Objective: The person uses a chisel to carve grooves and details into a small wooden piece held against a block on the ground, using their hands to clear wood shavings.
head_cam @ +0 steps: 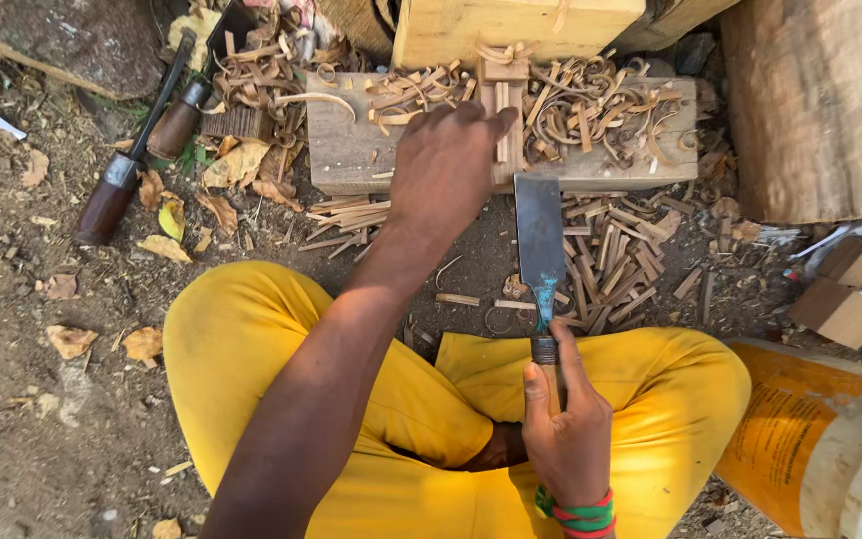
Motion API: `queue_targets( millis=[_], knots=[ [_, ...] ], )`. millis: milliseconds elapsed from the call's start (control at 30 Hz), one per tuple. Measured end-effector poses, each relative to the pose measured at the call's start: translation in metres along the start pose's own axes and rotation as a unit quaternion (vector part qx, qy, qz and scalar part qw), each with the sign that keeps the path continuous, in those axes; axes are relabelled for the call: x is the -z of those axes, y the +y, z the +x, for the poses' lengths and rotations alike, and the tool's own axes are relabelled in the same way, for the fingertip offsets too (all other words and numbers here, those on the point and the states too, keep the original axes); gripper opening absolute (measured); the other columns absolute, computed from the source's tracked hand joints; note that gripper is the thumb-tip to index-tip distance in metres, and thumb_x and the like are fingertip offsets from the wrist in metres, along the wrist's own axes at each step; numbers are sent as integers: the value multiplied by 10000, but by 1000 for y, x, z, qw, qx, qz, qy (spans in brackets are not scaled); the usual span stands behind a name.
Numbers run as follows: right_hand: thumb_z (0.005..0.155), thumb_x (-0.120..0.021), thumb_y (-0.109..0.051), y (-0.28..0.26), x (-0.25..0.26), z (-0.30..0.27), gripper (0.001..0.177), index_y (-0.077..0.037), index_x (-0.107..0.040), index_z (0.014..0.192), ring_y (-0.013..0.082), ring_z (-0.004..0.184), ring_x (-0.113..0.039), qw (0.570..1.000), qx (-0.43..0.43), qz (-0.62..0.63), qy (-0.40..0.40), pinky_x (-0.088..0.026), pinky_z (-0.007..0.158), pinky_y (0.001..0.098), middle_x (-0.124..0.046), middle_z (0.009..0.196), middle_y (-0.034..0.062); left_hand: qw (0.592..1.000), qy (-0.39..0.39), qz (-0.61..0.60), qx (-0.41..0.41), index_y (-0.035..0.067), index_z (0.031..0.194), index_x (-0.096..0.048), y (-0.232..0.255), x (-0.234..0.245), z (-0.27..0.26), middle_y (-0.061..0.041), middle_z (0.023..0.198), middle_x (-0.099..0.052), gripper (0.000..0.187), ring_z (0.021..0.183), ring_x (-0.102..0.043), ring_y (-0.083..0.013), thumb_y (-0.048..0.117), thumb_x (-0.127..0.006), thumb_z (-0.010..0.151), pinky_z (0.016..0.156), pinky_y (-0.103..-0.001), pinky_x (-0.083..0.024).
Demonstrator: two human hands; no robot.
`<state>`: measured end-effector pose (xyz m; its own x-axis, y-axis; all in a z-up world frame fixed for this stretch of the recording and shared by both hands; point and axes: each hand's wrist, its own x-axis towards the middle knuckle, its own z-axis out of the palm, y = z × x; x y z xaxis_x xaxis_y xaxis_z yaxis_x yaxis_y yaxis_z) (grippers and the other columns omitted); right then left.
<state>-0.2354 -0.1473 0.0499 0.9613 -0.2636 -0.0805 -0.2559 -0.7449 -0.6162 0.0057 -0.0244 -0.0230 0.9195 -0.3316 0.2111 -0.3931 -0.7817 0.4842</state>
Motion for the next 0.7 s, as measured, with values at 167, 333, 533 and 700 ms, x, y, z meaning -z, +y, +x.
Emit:
queue_targets(
  millis=[167, 333, 533, 700],
  knots=[
    [972, -650, -180, -8, -3, 6, 467, -13, -586, 1403, 336, 795, -742, 1000, -15, -4, -14, -549, 705, 371, -734, 971, 229, 997, -43, 62, 16, 275, 1258, -733, 2, 11, -3, -140, 1016, -714, 493, 951, -702, -281, 89, -742, 802, 834, -473, -575],
    [963, -652, -151, -12, -7, 9, 470, 3, -582, 1402, 347, 813, -733, 1000, 19, -9, -11, -546, 723, 387, -734, 985, 231, 997, -43, 45, 36, 288, 1252, -738, 6, 13, -3, -126, 995, -712, 400, 950, -700, -284, 127, -704, 887, 835, -491, -560],
    [963, -653, -139, -14, -13, 10, 469, -7, -581, 1407, 340, 818, -736, 1000, 18, -10, -7, -552, 728, 393, -728, 965, 230, 997, -41, 44, 45, 301, 1256, -739, 6, 11, -5, -115, 978, -723, 461, 940, -704, -269, 94, -696, 847, 851, -492, -560],
    [951, -648, -126, -21, -12, 11, 490, -30, -571, 1426, 341, 743, -715, 999, -7, -30, -28, -541, 691, 398, -719, 894, 221, 998, -33, 35, 48, 272, 1261, -735, 6, 7, -5, -114, 982, -730, 483, 933, -713, -264, 76, -724, 820, 853, -498, -560]
  ],
)
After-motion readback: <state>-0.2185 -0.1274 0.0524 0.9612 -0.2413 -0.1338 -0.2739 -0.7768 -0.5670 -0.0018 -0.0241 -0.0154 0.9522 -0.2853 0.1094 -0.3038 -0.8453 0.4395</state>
